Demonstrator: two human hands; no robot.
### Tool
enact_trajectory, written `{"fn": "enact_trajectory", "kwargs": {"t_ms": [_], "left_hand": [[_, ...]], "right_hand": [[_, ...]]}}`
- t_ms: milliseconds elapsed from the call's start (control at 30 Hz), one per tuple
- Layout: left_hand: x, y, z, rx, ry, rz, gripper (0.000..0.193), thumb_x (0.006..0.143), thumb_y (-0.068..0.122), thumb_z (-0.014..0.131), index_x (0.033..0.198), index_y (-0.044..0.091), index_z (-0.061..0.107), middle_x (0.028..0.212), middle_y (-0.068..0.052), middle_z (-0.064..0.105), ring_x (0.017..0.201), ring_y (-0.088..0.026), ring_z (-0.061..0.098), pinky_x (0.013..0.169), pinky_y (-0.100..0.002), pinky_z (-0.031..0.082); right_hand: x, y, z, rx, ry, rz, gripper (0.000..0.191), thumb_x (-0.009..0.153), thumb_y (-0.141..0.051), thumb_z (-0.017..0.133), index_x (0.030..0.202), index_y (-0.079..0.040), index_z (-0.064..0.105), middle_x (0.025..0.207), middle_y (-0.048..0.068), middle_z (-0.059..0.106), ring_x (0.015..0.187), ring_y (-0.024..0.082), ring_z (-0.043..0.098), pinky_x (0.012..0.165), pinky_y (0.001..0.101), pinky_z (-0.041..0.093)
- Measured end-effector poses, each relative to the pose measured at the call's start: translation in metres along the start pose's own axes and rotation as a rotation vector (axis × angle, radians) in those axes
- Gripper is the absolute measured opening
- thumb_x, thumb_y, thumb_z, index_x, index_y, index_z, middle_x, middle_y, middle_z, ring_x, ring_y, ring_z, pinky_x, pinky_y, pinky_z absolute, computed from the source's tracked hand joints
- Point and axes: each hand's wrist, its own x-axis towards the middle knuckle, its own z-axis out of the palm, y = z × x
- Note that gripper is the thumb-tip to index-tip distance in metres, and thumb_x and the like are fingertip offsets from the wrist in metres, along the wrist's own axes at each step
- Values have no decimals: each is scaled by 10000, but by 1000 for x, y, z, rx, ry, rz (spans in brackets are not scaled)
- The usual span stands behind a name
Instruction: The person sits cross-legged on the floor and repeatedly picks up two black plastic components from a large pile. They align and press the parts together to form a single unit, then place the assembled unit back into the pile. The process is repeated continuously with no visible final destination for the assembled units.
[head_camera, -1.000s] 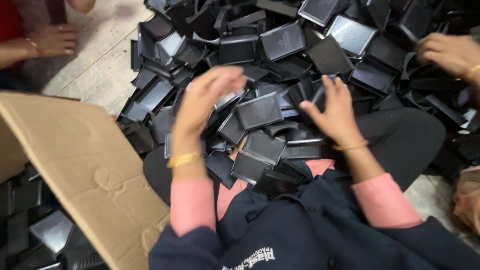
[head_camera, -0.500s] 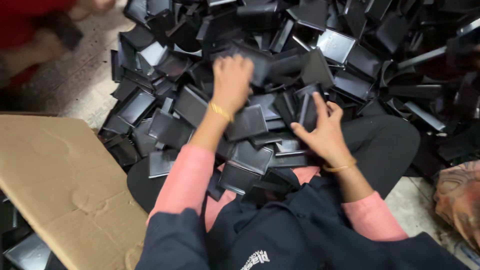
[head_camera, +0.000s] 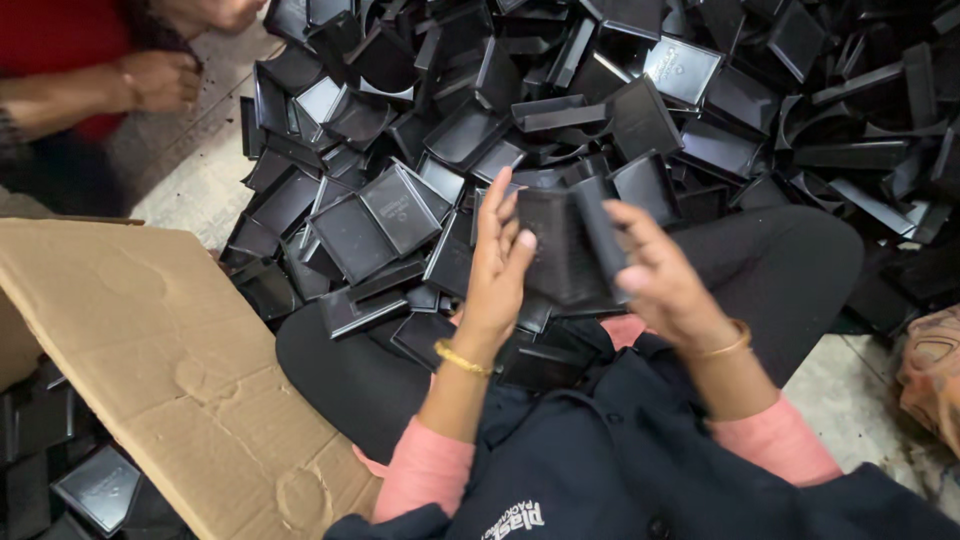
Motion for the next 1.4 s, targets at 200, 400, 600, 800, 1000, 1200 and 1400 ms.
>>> {"fn": "enact_trajectory", "kwargs": {"t_ms": [200, 400, 600, 800, 1000, 1200, 1400], "left_hand": [[-13, -47, 1, -470, 84, -73, 657, 1131, 475, 394, 1652, 78, 337, 1416, -146, 513, 1209, -214, 565, 1065, -371, 474], [-12, -33, 4, -379, 227, -99, 752, 1061, 574, 340, 1597, 46, 363, 1449, -91, 528, 1242, -196, 579, 1092, -392, 476], [-9, -22, 9, -383, 178, -90, 681, 1092, 521, 310, 1559, 33, 399, 1482, -104, 530, 1312, -217, 573, 1144, -377, 452], [-7, -25, 14, -111, 249, 84, 662, 1138, 523, 315, 1563, 30, 438, 1469, -105, 513, 1297, -198, 548, 1139, -351, 446], [-5, -23, 10, -136, 227, 31, 678, 1122, 538, 298, 1545, 31, 453, 1463, -115, 535, 1264, -192, 563, 1113, -345, 457], [-6, -22, 10, -228, 167, -7, 663, 1107, 526, 304, 1535, 39, 445, 1456, -113, 553, 1259, -204, 581, 1104, -361, 469], [-7, -31, 20, -149, 220, 4, 626, 1118, 497, 303, 1507, 38, 472, 1417, -78, 546, 1255, -187, 554, 1116, -338, 432]], "right_hand": [[-1, 30, 23, -507, -88, -88, 820, 858, -60, 775, 1577, -34, 382, 1653, 90, 326, 1445, 203, 430, 1181, 369, 387], [-7, 29, 25, -536, 0, -129, 756, 869, 17, 783, 1557, -23, 473, 1534, 123, 434, 1436, 215, 467, 1193, 367, 402], [-9, 31, 30, -473, 164, -236, 680, 871, 38, 769, 1496, -11, 507, 1576, 148, 476, 1483, 230, 459, 1242, 374, 380], [-9, 33, 42, -735, 219, -249, 629, 838, -7, 809, 1423, -19, 579, 1577, 139, 463, 1447, 228, 480, 1196, 361, 404], [-18, 39, 54, -875, 239, -351, 627, 777, -25, 861, 1350, -4, 607, 1531, 122, 485, 1397, 204, 514, 1155, 337, 428], [-16, 40, 29, -443, 218, -265, 595, 876, 2, 785, 1431, -31, 571, 1547, 103, 474, 1449, 202, 493, 1227, 362, 430], [-14, 52, 29, -612, 264, -145, 621, 843, 18, 789, 1423, -24, 573, 1511, 78, 475, 1393, 174, 487, 1133, 339, 434]]}}
